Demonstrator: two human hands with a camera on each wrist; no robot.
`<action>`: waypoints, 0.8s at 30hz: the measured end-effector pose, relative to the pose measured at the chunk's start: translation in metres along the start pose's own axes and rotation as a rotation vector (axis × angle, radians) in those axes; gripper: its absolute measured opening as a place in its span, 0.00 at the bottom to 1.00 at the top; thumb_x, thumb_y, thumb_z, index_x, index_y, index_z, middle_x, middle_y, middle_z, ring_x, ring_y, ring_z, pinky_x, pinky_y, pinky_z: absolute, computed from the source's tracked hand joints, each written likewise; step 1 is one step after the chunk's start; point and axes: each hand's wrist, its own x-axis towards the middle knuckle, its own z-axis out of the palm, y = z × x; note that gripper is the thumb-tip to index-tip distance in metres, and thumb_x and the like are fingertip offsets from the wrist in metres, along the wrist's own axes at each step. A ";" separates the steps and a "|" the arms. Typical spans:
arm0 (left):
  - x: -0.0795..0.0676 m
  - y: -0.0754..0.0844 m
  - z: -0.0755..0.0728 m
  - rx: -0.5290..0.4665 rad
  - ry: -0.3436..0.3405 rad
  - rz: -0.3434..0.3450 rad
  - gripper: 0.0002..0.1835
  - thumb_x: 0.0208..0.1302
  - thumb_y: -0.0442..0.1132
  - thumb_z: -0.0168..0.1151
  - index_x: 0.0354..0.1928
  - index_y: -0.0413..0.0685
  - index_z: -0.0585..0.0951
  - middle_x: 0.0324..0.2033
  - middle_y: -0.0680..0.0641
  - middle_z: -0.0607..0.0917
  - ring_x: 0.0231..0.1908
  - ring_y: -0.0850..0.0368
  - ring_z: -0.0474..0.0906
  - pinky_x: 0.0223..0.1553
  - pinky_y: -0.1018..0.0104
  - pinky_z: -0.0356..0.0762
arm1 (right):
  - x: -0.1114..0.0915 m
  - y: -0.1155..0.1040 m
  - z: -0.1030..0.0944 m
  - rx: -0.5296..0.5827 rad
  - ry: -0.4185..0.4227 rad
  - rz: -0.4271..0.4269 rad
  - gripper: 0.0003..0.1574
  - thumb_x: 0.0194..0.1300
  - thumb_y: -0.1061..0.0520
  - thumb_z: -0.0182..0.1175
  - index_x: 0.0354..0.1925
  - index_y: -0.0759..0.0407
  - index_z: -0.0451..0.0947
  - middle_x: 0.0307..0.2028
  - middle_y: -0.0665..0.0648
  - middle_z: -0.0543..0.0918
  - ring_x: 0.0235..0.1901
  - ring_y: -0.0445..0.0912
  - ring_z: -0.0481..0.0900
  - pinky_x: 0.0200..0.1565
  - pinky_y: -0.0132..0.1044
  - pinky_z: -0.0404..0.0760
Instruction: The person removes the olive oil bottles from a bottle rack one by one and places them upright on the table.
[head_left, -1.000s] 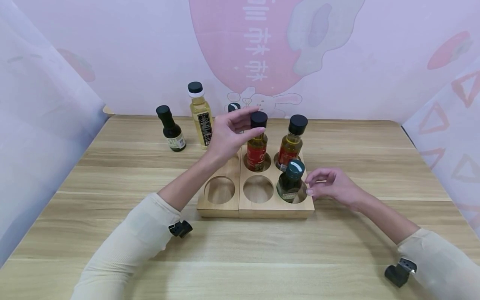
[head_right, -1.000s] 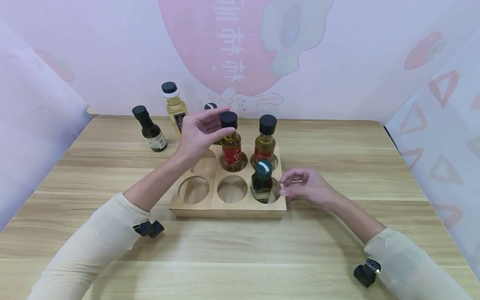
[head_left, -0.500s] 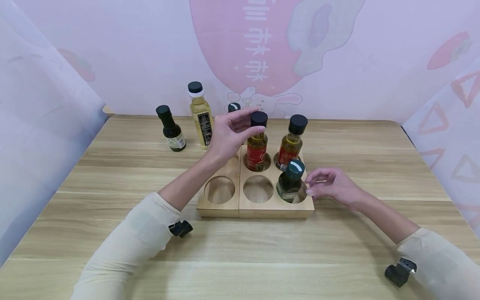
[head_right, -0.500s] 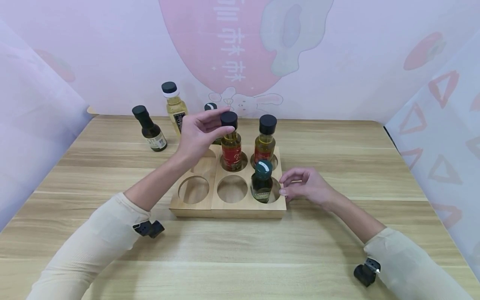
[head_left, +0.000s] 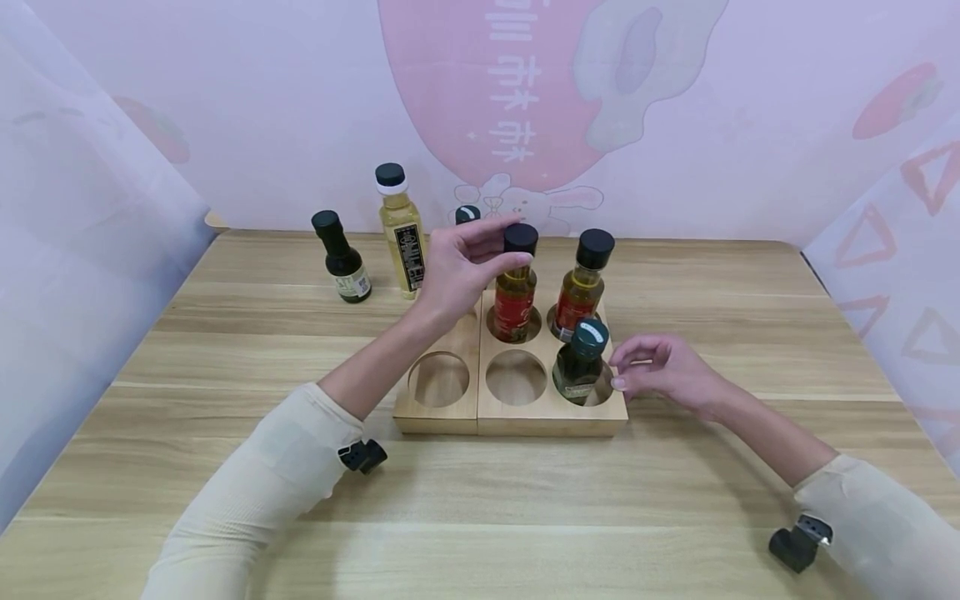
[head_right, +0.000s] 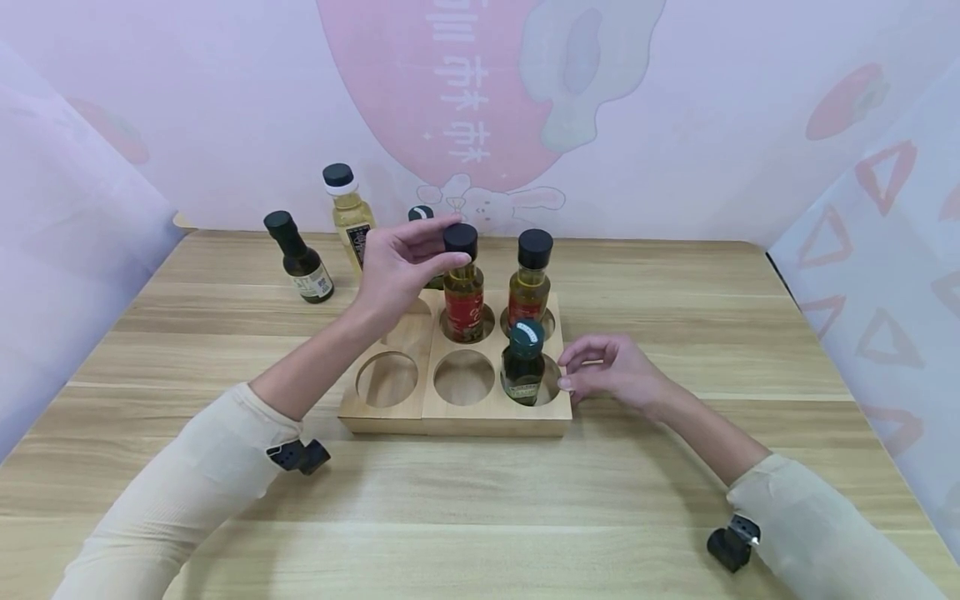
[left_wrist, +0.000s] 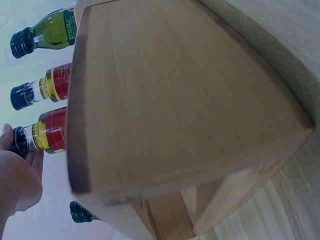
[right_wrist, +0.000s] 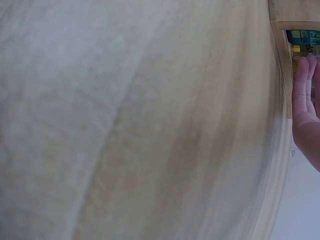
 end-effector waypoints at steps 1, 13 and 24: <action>0.000 0.000 0.000 0.002 0.000 -0.003 0.23 0.59 0.23 0.74 0.57 0.30 0.84 0.47 0.32 0.89 0.45 0.49 0.90 0.51 0.63 0.87 | 0.000 0.000 0.000 0.000 -0.001 -0.002 0.16 0.63 0.72 0.67 0.42 0.53 0.84 0.38 0.51 0.85 0.35 0.42 0.85 0.41 0.39 0.91; -0.001 0.000 0.001 -0.018 0.024 -0.005 0.22 0.60 0.22 0.73 0.57 0.30 0.84 0.48 0.32 0.88 0.46 0.48 0.90 0.51 0.63 0.87 | 0.000 0.001 -0.001 0.001 -0.002 0.008 0.12 0.63 0.69 0.69 0.43 0.56 0.84 0.38 0.53 0.85 0.34 0.42 0.85 0.41 0.39 0.91; 0.001 0.000 0.002 -0.026 0.048 -0.005 0.22 0.59 0.23 0.73 0.57 0.30 0.83 0.48 0.32 0.88 0.46 0.47 0.90 0.51 0.63 0.87 | 0.001 0.001 -0.001 -0.005 -0.007 -0.006 0.14 0.63 0.72 0.67 0.43 0.56 0.84 0.38 0.51 0.86 0.35 0.42 0.86 0.41 0.39 0.91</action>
